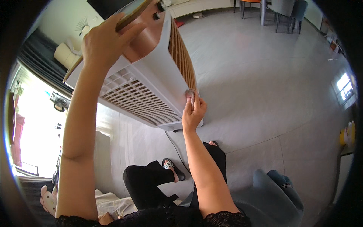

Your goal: The person cleans the front grille and top surface of a portable air cooler using a cloth. They wipe the grille thoroughly, then the top panel, and finally reposition the unit.

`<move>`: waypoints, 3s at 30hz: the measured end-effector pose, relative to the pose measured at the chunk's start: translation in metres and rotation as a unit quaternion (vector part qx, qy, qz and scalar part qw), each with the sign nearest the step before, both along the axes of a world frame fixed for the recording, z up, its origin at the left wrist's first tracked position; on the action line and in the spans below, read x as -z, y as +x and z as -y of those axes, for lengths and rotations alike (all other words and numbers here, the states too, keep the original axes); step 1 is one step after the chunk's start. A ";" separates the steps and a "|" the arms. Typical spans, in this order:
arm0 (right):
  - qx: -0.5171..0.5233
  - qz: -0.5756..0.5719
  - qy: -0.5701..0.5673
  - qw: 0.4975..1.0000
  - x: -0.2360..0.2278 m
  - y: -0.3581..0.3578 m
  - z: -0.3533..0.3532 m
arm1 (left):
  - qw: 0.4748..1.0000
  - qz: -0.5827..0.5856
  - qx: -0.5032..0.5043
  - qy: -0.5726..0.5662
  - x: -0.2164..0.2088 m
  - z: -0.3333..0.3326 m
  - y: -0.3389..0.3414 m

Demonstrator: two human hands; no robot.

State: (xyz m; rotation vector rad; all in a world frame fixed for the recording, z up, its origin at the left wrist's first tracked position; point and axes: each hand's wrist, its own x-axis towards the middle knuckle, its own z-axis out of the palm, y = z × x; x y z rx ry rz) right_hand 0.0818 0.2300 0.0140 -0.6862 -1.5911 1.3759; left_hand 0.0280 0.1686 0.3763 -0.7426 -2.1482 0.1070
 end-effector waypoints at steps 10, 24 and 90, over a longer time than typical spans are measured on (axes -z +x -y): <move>0.003 -0.069 -0.010 0.998 -0.010 -0.001 -0.004 | 0.881 0.122 0.119 0.441 -0.001 0.190 -0.072; 0.031 -0.034 0.104 0.994 -0.050 0.014 -0.033 | 0.882 0.187 0.024 0.432 0.012 0.183 0.004; -0.096 -0.271 0.598 0.748 -0.256 0.131 0.104 | 0.744 0.172 0.387 0.517 0.094 0.184 0.067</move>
